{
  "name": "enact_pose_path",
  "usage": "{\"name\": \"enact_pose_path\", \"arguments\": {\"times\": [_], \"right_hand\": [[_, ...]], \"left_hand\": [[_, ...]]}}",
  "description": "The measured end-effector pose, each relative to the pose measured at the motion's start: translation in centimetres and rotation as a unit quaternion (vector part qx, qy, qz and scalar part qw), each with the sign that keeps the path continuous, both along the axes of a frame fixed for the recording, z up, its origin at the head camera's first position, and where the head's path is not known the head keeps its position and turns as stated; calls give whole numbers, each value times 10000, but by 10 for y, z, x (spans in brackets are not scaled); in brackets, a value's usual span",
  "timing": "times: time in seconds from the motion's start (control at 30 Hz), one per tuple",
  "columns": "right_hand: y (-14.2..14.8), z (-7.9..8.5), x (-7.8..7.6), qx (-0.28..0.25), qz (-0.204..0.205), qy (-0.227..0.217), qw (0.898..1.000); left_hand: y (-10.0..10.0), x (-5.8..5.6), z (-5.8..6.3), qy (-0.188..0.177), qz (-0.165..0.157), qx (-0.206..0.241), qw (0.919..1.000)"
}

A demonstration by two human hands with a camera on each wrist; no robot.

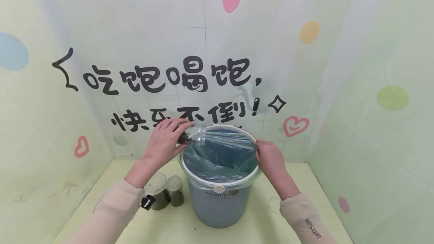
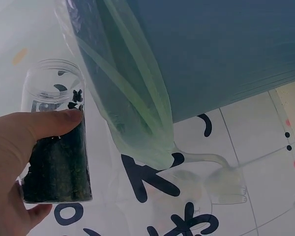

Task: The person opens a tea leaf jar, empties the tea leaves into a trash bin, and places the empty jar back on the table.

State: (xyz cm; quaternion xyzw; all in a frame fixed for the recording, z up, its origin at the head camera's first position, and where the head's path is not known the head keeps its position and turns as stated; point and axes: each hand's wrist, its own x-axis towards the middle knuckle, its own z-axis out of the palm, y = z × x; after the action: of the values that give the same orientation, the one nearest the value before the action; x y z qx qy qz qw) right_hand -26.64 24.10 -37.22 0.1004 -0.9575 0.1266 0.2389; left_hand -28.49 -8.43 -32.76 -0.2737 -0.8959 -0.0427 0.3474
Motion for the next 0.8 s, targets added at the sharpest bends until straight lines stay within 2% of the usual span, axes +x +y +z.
{"name": "enact_pose_path", "arguments": {"times": [0.43, 0.67, 0.8], "right_hand": [[0, 0, 0, -9, -23, -33, 10000], [0, 0, -1, -27, -19, -36, 10000], [0, -1, -1, -25, -23, -21, 10000]], "left_hand": [[-2, -1, -2, 186, 73, -57, 9998], [-3, 1, 1, -112, 99, 182, 9997], [-3, 1, 1, -164, 16, 207, 9996]]}}
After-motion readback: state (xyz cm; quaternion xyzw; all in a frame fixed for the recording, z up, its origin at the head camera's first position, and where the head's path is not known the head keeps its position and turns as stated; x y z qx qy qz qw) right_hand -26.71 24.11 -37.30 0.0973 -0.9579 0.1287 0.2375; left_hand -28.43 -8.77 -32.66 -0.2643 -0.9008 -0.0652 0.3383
